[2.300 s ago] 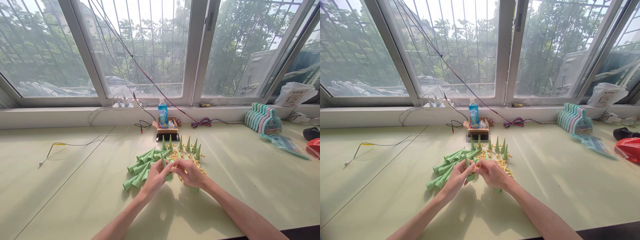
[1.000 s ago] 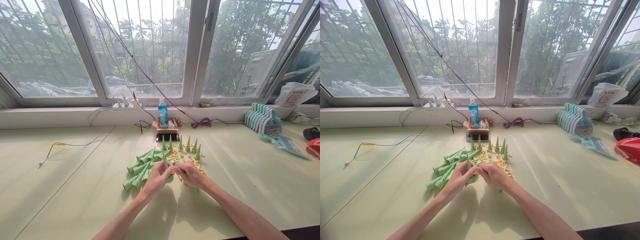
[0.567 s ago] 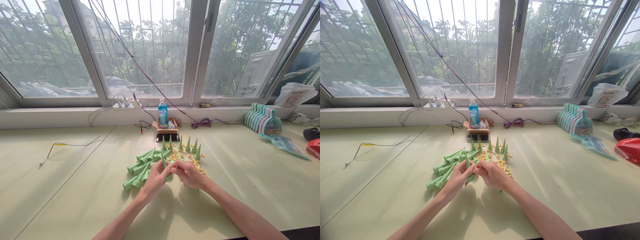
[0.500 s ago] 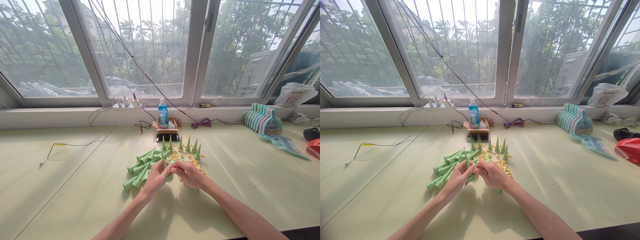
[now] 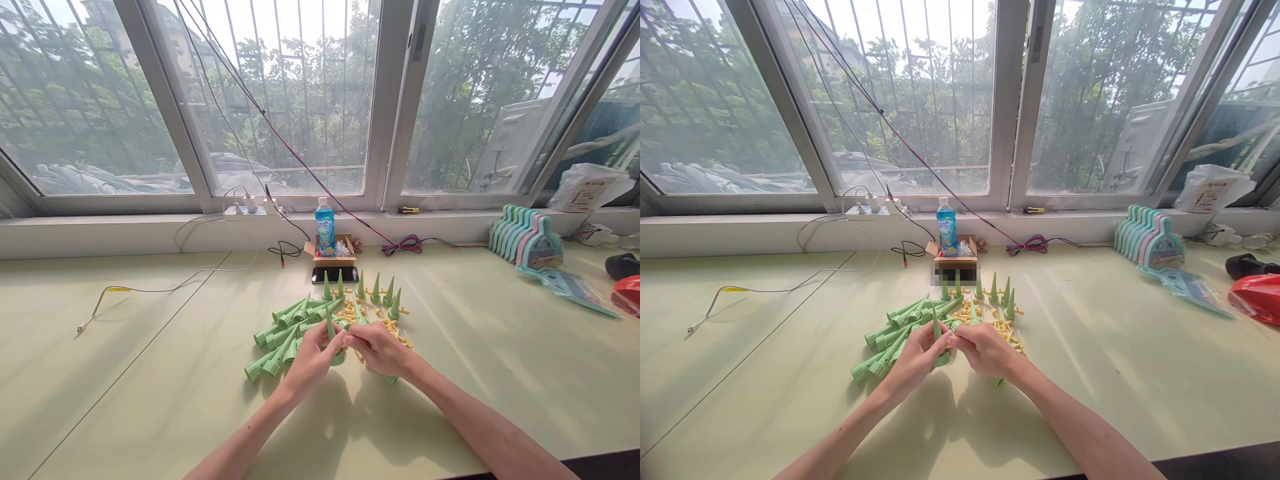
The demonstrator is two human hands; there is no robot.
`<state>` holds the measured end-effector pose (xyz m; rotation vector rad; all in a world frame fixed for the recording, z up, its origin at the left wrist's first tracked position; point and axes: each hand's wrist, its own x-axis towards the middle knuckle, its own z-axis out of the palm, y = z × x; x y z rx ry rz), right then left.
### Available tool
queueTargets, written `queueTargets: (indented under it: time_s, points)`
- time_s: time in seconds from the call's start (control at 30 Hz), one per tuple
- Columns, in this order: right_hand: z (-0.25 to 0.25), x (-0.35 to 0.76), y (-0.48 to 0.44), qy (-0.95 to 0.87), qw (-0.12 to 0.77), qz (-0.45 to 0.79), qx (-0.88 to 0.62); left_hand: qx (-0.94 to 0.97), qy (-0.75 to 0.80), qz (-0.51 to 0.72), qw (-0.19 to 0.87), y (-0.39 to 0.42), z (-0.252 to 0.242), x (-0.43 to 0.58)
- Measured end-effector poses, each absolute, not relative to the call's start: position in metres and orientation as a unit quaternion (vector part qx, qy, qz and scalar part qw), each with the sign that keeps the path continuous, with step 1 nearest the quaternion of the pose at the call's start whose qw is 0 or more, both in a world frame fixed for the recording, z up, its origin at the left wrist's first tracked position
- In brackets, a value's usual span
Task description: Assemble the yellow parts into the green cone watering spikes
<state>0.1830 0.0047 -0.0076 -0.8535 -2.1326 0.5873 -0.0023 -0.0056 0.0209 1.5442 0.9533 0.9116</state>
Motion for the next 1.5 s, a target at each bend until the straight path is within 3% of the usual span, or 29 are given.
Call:
queueTargets:
  time_s: [1.5]
  points:
    - [-0.0063, 0.1840, 0.0035, -0.828, 0.372, 0.257, -0.331, 0.679, 0.378, 0.409, 0.479, -0.0021, 0.0142, -0.0061]
